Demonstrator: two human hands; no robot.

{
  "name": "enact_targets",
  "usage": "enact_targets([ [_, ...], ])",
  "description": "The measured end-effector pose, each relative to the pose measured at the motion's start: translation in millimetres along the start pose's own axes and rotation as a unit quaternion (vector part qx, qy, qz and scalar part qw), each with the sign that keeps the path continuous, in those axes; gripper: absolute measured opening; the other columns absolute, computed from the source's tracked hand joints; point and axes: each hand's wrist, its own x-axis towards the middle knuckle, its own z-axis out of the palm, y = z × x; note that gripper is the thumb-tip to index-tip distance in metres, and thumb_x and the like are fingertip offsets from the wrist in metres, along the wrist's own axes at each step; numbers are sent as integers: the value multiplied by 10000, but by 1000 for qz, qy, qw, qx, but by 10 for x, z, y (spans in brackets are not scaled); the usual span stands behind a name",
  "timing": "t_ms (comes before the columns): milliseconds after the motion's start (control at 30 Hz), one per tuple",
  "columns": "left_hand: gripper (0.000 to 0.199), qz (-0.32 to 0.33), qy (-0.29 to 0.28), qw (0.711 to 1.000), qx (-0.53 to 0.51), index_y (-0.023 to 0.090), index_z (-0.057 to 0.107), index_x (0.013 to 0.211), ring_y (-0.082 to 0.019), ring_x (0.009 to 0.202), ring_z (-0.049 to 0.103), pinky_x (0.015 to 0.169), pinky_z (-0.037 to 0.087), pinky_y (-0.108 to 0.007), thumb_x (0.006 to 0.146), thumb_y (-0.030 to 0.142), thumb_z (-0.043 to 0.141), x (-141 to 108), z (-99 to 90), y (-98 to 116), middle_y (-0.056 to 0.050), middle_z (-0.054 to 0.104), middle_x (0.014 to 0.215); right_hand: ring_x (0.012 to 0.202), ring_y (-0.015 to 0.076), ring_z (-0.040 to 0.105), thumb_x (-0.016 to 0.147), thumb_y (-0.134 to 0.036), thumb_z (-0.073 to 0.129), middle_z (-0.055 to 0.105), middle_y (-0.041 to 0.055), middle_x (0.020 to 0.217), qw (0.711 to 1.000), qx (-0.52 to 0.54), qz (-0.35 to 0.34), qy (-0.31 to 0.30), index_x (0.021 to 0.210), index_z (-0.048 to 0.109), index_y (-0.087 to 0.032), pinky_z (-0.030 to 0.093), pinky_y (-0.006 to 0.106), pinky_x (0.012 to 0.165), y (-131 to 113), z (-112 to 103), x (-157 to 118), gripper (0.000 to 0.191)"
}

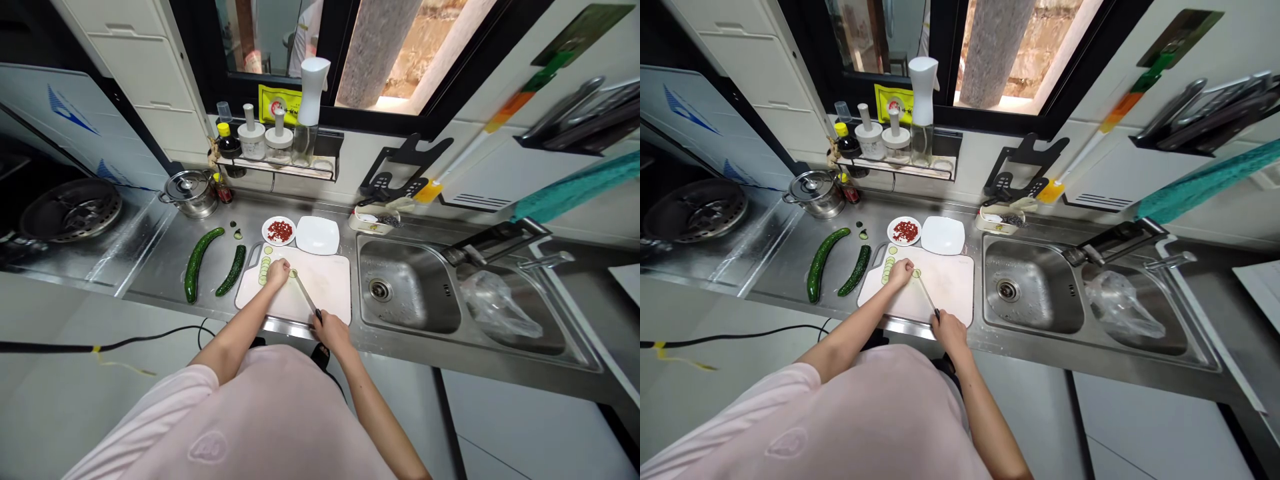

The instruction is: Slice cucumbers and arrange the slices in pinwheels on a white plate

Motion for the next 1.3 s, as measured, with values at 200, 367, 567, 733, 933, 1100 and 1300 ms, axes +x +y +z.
enact_targets([
  [200, 171, -6, -7, 1000, -1, 226, 665, 894, -158, 836, 592, 735, 425, -245, 779, 179, 547, 17, -19, 11, -30, 684, 907, 930, 234, 633, 938, -428, 303, 674, 117, 1000, 1000, -10, -9, -23, 1040, 598, -188, 405, 296, 735, 38, -121, 6, 393],
  [367, 168, -16, -5, 1000, -2, 232, 664, 881, -167, 842, 598, 721, 428, -252, 781, 183, 539, 25, -25, 26, -30, 686, 933, 935, 240, 635, 940, -429, 312, 674, 127, 1004, 999, -14, -12, -38, 1033, 603, -180, 413, 299, 740, 58, -188, -5, 395],
  [567, 158, -21, -4, 1000, 2, 233, 667, 873, -169, 865, 601, 734, 429, -247, 772, 180, 558, 17, -40, 45, -33, 688, 935, 954, 235, 631, 942, -428, 319, 669, 131, 1035, 999, -12, -8, -43, 1071, 593, -180, 415, 298, 757, 22, -185, 33, 391],
  [733, 143, -18, -18, 1000, -7, 235, 659, 867, -160, 826, 601, 715, 426, -241, 760, 183, 580, 8, -64, 57, -22, 687, 885, 951, 239, 632, 941, -417, 313, 669, 137, 1030, 999, -13, -18, -43, 1054, 601, -176, 417, 303, 760, 8, -215, 81, 392],
  [933, 123, -18, -15, 1000, -8, 231, 650, 865, -157, 823, 600, 707, 425, -241, 753, 206, 606, 15, -56, 49, -24, 686, 908, 962, 246, 631, 937, -400, 327, 665, 143, 1039, 999, -14, -14, -43, 1060, 606, -173, 422, 315, 778, -3, -245, 95, 381],
  [1100, 124, -14, -18, 1000, -10, 229, 650, 872, -155, 829, 600, 714, 426, -238, 761, 209, 601, 19, -48, 38, -24, 688, 903, 950, 255, 636, 922, -373, 354, 670, 151, 1022, 999, -15, -15, -48, 1033, 617, -165, 430, 315, 759, 4, -275, 111, 353],
  [1300, 138, -14, -11, 1000, -7, 232, 653, 868, -153, 832, 598, 719, 424, -237, 750, 186, 598, 22, -42, 32, -23, 687, 909, 956, 258, 634, 918, -380, 352, 670, 148, 1027, 999, -12, -14, -50, 1032, 621, -168, 431, 321, 763, -6, -293, 130, 360],
])
